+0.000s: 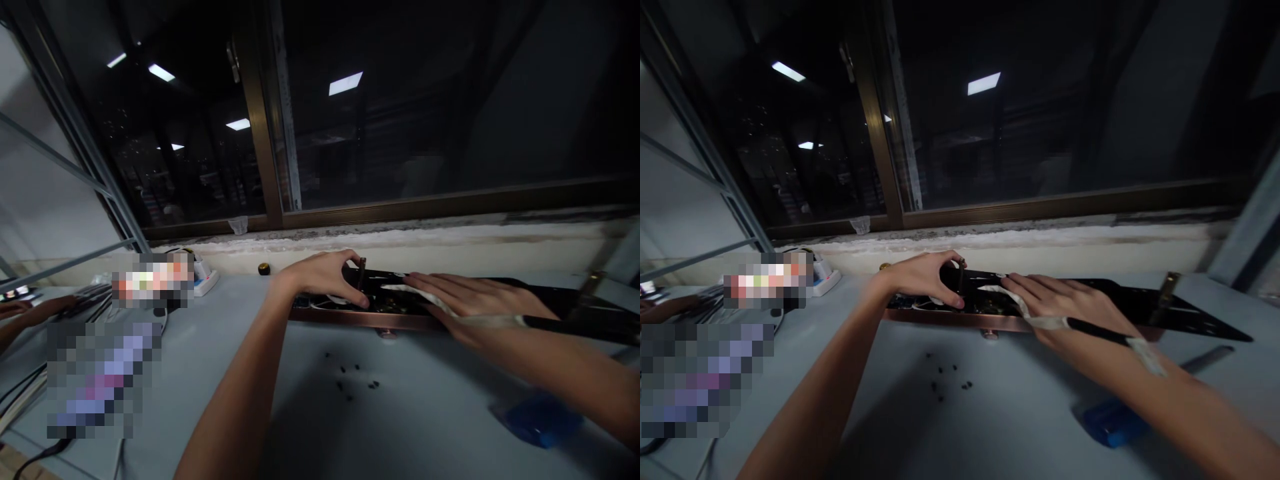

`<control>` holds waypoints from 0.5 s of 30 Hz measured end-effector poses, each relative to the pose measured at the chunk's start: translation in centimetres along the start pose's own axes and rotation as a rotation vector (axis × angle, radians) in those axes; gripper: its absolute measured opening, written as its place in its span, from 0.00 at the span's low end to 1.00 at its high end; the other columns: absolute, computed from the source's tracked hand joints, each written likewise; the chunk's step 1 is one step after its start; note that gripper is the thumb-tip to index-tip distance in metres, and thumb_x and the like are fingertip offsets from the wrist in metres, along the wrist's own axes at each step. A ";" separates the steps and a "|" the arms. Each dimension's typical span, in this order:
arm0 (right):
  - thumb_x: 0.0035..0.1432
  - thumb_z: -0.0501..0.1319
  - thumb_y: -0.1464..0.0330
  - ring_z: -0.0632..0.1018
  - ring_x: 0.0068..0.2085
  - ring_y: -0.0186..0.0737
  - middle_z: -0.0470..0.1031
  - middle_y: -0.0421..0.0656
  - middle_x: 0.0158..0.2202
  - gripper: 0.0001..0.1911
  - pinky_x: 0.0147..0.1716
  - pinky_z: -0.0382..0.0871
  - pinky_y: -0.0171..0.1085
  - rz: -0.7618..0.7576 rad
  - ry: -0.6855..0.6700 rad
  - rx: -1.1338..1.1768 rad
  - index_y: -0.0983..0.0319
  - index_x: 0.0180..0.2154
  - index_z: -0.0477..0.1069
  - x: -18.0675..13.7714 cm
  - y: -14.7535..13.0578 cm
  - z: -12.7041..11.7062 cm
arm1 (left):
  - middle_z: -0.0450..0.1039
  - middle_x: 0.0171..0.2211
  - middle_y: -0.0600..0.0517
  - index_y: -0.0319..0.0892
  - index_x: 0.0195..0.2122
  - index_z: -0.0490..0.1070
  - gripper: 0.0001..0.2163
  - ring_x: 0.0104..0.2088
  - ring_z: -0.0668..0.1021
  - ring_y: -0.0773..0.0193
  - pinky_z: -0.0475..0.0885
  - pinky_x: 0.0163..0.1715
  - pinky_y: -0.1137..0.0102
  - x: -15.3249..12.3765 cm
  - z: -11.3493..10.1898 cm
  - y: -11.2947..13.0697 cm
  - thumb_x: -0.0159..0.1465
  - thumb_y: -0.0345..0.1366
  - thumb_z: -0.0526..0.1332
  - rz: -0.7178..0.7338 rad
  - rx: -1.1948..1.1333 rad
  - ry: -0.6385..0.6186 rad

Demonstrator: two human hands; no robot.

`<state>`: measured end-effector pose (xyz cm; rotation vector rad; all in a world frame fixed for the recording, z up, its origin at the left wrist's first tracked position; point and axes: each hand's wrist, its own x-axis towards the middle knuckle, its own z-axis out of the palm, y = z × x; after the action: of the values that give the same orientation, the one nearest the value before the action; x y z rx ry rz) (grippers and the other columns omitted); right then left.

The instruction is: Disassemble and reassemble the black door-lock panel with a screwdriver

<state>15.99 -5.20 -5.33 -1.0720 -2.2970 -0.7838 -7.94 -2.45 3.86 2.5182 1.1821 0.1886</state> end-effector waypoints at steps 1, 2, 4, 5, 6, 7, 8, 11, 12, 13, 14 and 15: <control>0.57 0.44 0.69 0.75 0.45 0.50 0.74 0.47 0.47 0.22 0.38 0.71 0.47 0.024 -0.001 0.022 0.61 0.50 0.66 0.0 -0.1 0.0 | 0.69 0.44 0.50 0.45 0.49 0.60 0.32 0.42 0.72 0.57 0.65 0.39 0.68 0.0 0.1 -0.1 0.43 0.51 0.63 -0.006 0.001 0.006; 0.58 0.43 0.68 0.75 0.45 0.50 0.74 0.47 0.47 0.22 0.38 0.71 0.48 0.064 -0.003 0.039 0.61 0.50 0.67 0.0 -0.2 -0.2 | 0.69 0.43 0.50 0.45 0.48 0.60 0.32 0.41 0.72 0.57 0.65 0.38 0.68 0.1 0.2 -0.1 0.43 0.51 0.63 -0.018 0.007 0.012; 0.59 0.44 0.63 0.75 0.45 0.52 0.74 0.48 0.47 0.22 0.40 0.70 0.50 0.141 -0.034 0.087 0.60 0.49 0.67 0.1 -0.6 -0.6 | 0.70 0.40 0.50 0.45 0.47 0.61 0.31 0.39 0.72 0.57 0.65 0.36 0.68 0.0 0.4 0.0 0.43 0.51 0.63 -0.042 0.031 0.023; 0.59 0.45 0.61 0.74 0.47 0.51 0.74 0.46 0.47 0.22 0.42 0.70 0.51 0.174 -0.063 0.122 0.59 0.49 0.67 0.1 -0.7 -0.9 | 0.70 0.39 0.51 0.46 0.47 0.61 0.31 0.38 0.72 0.57 0.65 0.34 0.68 0.0 0.5 0.1 0.43 0.51 0.63 -0.049 0.047 0.028; 0.59 0.46 0.59 0.73 0.48 0.51 0.73 0.44 0.48 0.21 0.43 0.69 0.51 0.195 -0.096 0.165 0.57 0.49 0.66 0.2 -0.8 -1.2 | 0.70 0.38 0.51 0.46 0.47 0.61 0.30 0.38 0.72 0.57 0.65 0.33 0.68 -0.1 0.5 0.3 0.43 0.51 0.63 -0.051 0.062 0.032; 0.59 0.47 0.58 0.72 0.49 0.50 0.72 0.42 0.49 0.21 0.45 0.69 0.51 0.211 -0.130 0.212 0.55 0.50 0.66 0.2 -1.0 -1.5 | 0.70 0.37 0.52 0.46 0.47 0.61 0.30 0.37 0.72 0.58 0.65 0.32 0.69 -0.1 0.6 0.4 0.43 0.51 0.63 -0.052 0.076 0.035; 0.58 0.47 0.57 0.72 0.50 0.49 0.72 0.41 0.50 0.20 0.45 0.68 0.51 0.230 -0.152 0.257 0.53 0.49 0.66 0.3 -1.1 -1.7 | 0.69 0.36 0.52 0.47 0.47 0.60 0.30 0.36 0.72 0.58 0.64 0.31 0.69 -0.1 0.6 0.5 0.43 0.51 0.63 -0.051 0.086 0.038; 0.59 0.45 0.56 0.73 0.48 0.48 0.73 0.43 0.48 0.21 0.45 0.68 0.49 0.299 -0.118 0.360 0.55 0.47 0.67 0.6 -1.4 -2.5 | 0.69 0.36 0.52 0.47 0.47 0.60 0.30 0.36 0.72 0.58 0.65 0.30 0.69 -0.1 0.6 0.9 0.43 0.51 0.63 -0.052 0.120 0.061; 0.60 0.44 0.56 0.74 0.47 0.48 0.74 0.44 0.47 0.21 0.45 0.68 0.47 0.306 -0.098 0.386 0.57 0.45 0.68 0.7 -1.5 -2.7 | 0.69 0.36 0.52 0.47 0.46 0.60 0.30 0.36 0.72 0.57 0.65 0.30 0.68 -0.2 0.6 1.0 0.42 0.50 0.63 -0.050 0.131 0.075; 0.60 0.43 0.56 0.75 0.45 0.47 0.75 0.45 0.45 0.21 0.44 0.68 0.46 0.308 -0.086 0.402 0.58 0.44 0.69 0.8 -1.6 -2.8 | 0.69 0.36 0.52 0.47 0.46 0.60 0.30 0.37 0.72 0.57 0.65 0.31 0.68 -0.3 0.5 1.1 0.42 0.50 0.63 -0.047 0.142 0.089; 0.60 0.43 0.57 0.75 0.43 0.47 0.76 0.45 0.43 0.21 0.42 0.68 0.45 0.310 -0.081 0.403 0.58 0.42 0.69 0.9 -1.6 -3.0 | 0.69 0.37 0.52 0.47 0.46 0.60 0.30 0.37 0.72 0.57 0.65 0.32 0.68 -0.4 0.5 1.2 0.42 0.50 0.64 -0.044 0.151 0.100; 0.60 0.43 0.56 0.76 0.41 0.46 0.77 0.45 0.41 0.21 0.40 0.68 0.44 0.323 -0.072 0.386 0.58 0.41 0.69 0.9 -1.5 -3.1 | 0.69 0.37 0.52 0.47 0.45 0.60 0.30 0.38 0.72 0.56 0.66 0.32 0.67 -0.7 0.5 1.2 0.42 0.50 0.64 -0.043 0.159 0.110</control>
<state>14.82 -7.65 -2.98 -1.2522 -2.1339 -0.1694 -7.39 -3.81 3.89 2.6459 1.3416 0.2328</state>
